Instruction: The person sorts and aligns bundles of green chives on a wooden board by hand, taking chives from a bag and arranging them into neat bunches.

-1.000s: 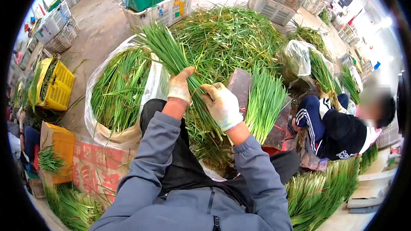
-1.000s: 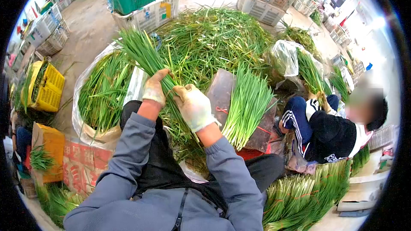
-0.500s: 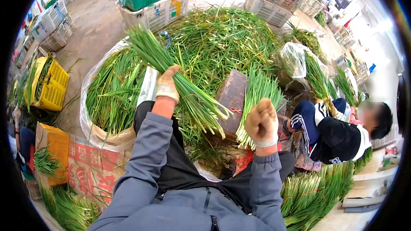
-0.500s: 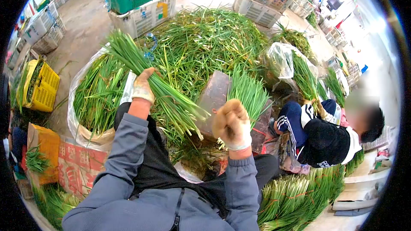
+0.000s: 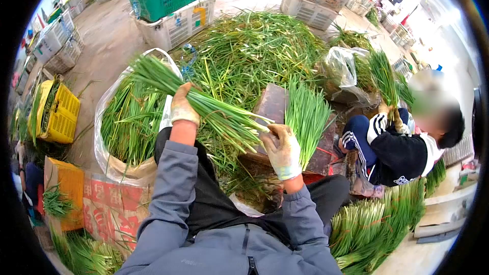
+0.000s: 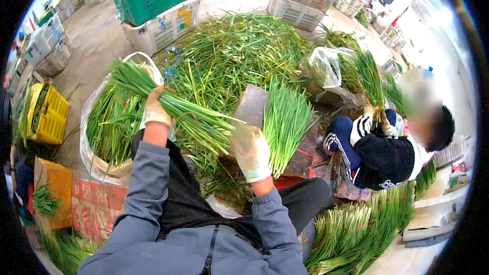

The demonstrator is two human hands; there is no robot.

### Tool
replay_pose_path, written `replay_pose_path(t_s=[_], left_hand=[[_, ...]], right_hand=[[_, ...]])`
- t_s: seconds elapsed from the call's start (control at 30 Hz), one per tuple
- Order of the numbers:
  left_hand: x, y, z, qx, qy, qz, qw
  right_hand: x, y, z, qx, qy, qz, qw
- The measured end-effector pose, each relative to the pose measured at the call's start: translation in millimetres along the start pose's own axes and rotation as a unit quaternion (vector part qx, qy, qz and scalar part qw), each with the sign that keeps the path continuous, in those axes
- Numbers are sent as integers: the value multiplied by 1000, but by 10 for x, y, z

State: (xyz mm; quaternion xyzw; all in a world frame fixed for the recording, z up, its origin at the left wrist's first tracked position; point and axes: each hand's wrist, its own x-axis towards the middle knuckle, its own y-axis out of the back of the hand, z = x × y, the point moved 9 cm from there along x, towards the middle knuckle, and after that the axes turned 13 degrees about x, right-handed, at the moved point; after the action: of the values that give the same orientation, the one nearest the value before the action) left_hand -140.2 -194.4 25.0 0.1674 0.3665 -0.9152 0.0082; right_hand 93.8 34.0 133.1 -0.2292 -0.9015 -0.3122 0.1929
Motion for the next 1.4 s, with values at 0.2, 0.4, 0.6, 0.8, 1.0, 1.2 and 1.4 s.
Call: replay_pose_path(t_s=[0.2, 0.4, 0.6, 0.8, 1.0, 1.2, 1.4], left_hand=[[93, 71, 17, -6, 12, -13, 1000], [211, 363, 569, -25, -71, 35, 997], [199, 705, 1085, -36, -172, 81, 981], [184, 718, 912, -124, -111, 50, 985], [323, 632, 455, -83, -16, 72, 994], [518, 830, 478, -134, -28, 83, 987], [328, 825, 892, -104, -130, 95, 982]], right_hand=[[-315, -271, 312, -18, -37, -161, 986], [-1047, -480, 897, 92, -112, -155, 977], [-2871, -1350, 2053, -190, -234, -636, 711], [-725, -1024, 1126, 119, -264, -192, 938], [47, -1356, 831, 273, -221, -126, 928], [-218, -1278, 857, 204, -119, -237, 942], [-2129, -1598, 2251, -129, -256, -636, 716]])
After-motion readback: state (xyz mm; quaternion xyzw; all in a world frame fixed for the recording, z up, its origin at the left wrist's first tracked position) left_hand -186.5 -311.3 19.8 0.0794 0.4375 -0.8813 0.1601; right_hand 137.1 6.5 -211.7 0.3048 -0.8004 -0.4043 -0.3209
